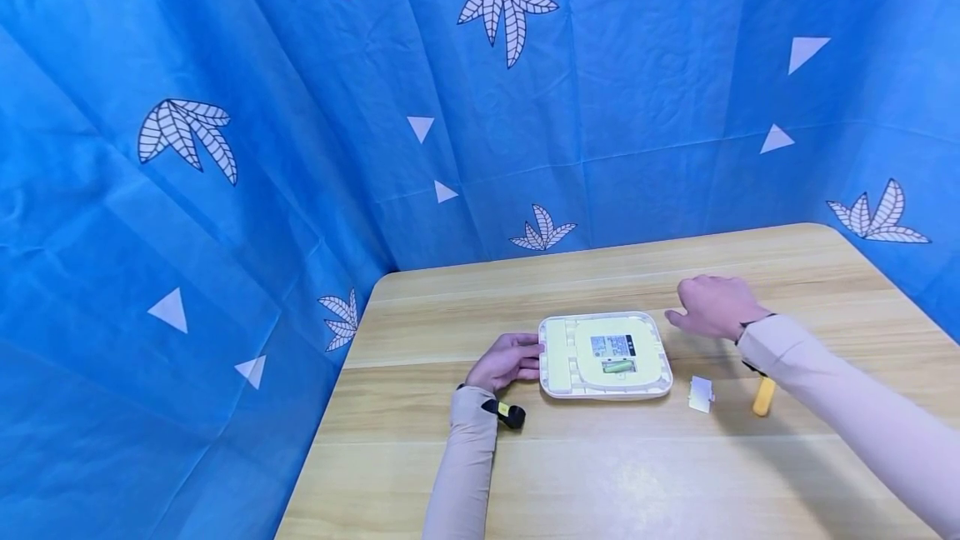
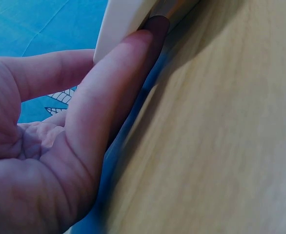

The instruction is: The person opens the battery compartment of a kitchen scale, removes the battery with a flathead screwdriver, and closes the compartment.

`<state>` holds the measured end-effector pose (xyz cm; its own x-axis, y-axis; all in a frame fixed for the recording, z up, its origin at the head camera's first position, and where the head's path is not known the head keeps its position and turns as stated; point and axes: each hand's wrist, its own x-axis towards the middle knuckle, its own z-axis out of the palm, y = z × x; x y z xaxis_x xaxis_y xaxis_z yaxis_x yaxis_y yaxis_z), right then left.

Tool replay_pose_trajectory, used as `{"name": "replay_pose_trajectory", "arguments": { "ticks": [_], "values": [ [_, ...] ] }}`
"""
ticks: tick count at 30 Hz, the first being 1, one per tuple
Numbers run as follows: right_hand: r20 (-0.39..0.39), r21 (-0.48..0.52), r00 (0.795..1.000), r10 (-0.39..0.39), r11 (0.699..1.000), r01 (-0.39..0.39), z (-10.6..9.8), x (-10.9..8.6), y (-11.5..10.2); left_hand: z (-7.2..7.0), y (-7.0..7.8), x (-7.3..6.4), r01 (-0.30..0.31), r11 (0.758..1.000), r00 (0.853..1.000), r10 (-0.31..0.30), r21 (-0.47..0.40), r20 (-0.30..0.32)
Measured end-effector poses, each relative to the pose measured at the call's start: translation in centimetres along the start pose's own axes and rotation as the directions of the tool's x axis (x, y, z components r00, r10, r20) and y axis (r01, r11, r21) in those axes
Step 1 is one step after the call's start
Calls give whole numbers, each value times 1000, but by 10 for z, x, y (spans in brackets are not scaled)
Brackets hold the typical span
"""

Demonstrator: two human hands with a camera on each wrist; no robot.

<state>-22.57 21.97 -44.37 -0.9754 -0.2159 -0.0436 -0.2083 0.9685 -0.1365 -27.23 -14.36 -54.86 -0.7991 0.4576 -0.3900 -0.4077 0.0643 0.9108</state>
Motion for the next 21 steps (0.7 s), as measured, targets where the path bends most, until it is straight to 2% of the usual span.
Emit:
{"name": "replay_pose_trajectory", "arguments": {
  "ticks": [11,21],
  "values": [
    [0,28,999,-53,998,53,-1,-7,-37,0,2,1,9,1000,1000,-9,-8,3],
    [25,65,996,-86,994,84,13,-10,-71,0,2,2,7,1000,1000,-7,-4,16]
  ]
}}
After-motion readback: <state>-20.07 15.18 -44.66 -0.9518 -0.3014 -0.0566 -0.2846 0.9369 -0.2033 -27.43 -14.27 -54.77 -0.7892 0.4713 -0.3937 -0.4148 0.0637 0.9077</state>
